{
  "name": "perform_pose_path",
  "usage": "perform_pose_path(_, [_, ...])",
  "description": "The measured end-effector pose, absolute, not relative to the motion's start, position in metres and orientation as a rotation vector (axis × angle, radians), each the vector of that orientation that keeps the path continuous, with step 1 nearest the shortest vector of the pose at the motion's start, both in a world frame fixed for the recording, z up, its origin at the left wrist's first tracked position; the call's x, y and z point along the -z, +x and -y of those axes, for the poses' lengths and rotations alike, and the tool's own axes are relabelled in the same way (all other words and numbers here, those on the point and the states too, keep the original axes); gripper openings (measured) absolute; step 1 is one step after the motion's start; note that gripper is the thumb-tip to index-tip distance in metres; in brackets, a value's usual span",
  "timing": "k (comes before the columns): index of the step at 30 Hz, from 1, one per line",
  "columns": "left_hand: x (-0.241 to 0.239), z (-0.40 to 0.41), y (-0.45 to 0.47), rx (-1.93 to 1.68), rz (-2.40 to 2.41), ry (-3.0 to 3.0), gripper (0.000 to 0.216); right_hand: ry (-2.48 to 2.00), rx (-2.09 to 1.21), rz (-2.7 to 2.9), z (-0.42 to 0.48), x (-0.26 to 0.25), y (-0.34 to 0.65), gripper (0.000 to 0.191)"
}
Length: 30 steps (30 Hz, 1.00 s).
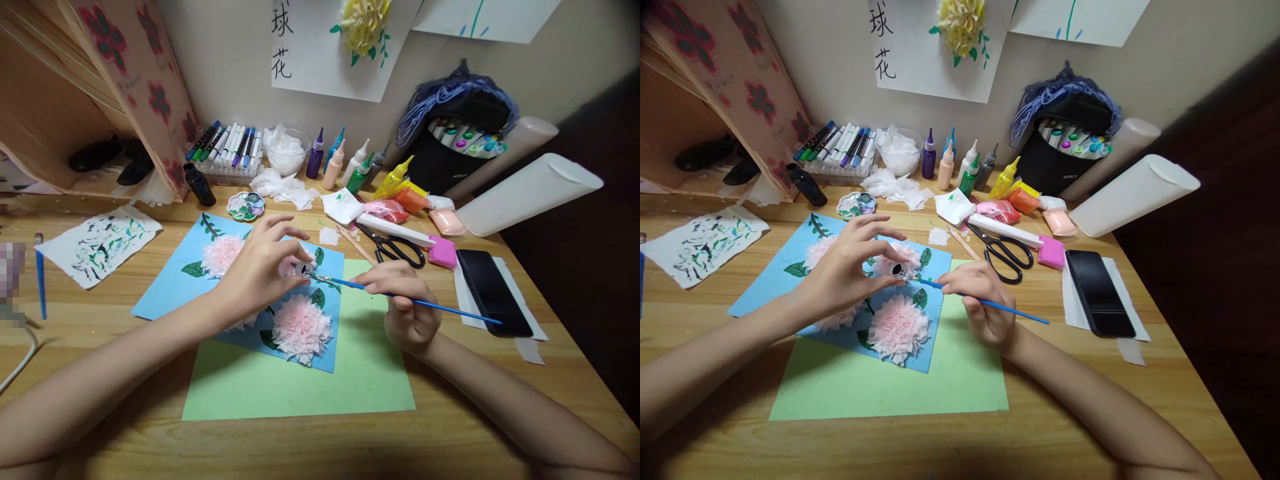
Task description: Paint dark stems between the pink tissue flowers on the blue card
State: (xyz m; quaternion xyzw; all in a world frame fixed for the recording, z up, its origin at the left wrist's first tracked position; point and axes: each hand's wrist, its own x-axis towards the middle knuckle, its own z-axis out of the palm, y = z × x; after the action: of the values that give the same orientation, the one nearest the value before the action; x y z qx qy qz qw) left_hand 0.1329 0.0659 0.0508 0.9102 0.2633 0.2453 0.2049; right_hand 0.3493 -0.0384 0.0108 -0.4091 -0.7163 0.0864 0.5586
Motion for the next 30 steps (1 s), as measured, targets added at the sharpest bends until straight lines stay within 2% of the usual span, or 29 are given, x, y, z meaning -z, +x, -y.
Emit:
perform_pose_path(5, [-0.048,-0.065,0.134,-0.672,-0.718,2.535,0.017,-0.972,-0.329,1.738,0.036,-0.011,0.346,0.025])
perform_pose_path(18, [-0.045,-0.066,0.134,-0.673,-0.711,2.535,0.018,-0.955,-0.386,1.677,0.034,-0.013,0.344,0.025])
perform_pose_path(25, [-0.049,-0.07,0.133,-0.655,-0.744,2.542,0.016,-0.965,-0.069,1.48,0.035,0.003,0.363,0.03])
perform_pose_path(30, [-0.048,-0.072,0.133,-0.637,-0.757,2.558,0.015,-0.987,-0.138,1.76,0.038,0.024,0.377,0.026])
